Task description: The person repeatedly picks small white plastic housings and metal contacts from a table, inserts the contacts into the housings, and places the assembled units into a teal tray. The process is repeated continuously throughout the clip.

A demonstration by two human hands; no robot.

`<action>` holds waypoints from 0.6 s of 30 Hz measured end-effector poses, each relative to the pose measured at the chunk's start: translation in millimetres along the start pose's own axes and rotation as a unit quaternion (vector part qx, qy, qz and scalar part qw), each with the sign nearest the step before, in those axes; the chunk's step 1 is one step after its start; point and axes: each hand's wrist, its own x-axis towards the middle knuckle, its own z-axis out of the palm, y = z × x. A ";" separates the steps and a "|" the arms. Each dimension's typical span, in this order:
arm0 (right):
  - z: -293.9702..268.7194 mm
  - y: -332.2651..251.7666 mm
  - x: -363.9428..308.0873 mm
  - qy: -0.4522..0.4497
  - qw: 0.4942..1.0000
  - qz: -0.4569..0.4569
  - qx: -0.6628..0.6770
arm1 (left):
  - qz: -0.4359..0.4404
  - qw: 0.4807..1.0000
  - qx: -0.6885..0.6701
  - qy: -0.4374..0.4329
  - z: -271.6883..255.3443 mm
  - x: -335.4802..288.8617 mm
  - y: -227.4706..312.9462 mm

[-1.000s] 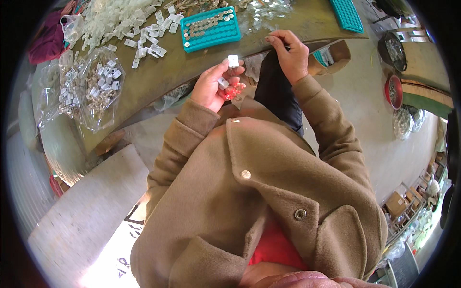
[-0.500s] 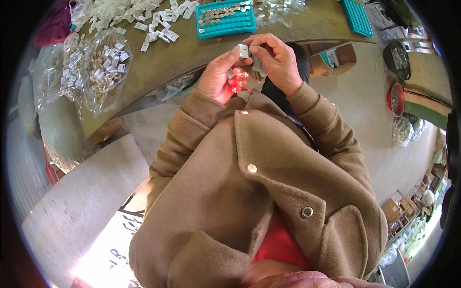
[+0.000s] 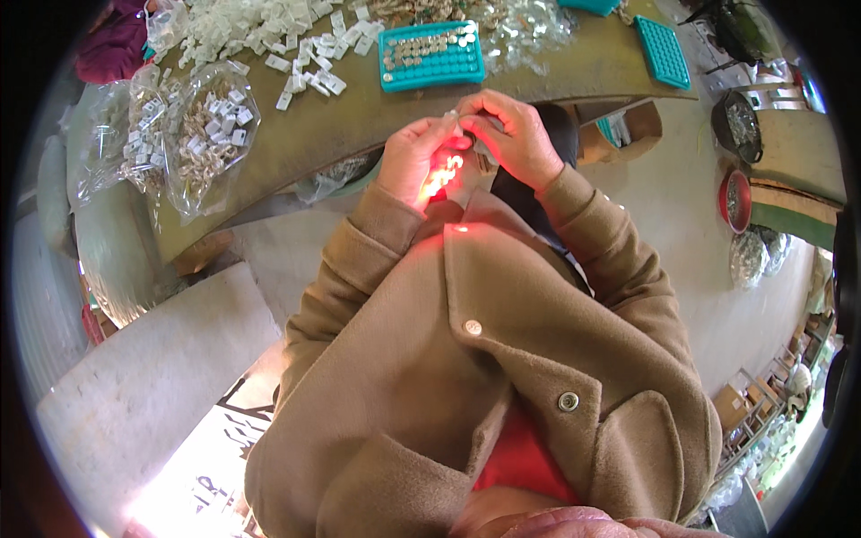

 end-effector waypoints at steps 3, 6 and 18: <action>-2.3 -2.1 3.9 -0.014 0.997 0.046 0.065 | -0.036 0.994 -0.098 -0.022 -7.3 5.9 0.0; -4.5 -3.0 7.1 -0.014 0.999 0.022 0.028 | -0.062 0.993 -0.096 -0.029 -14.9 6.7 0.2; -9.4 -2.0 14.9 -0.028 0.984 -0.114 -0.131 | 0.052 0.987 0.151 0.026 -1.2 9.4 4.7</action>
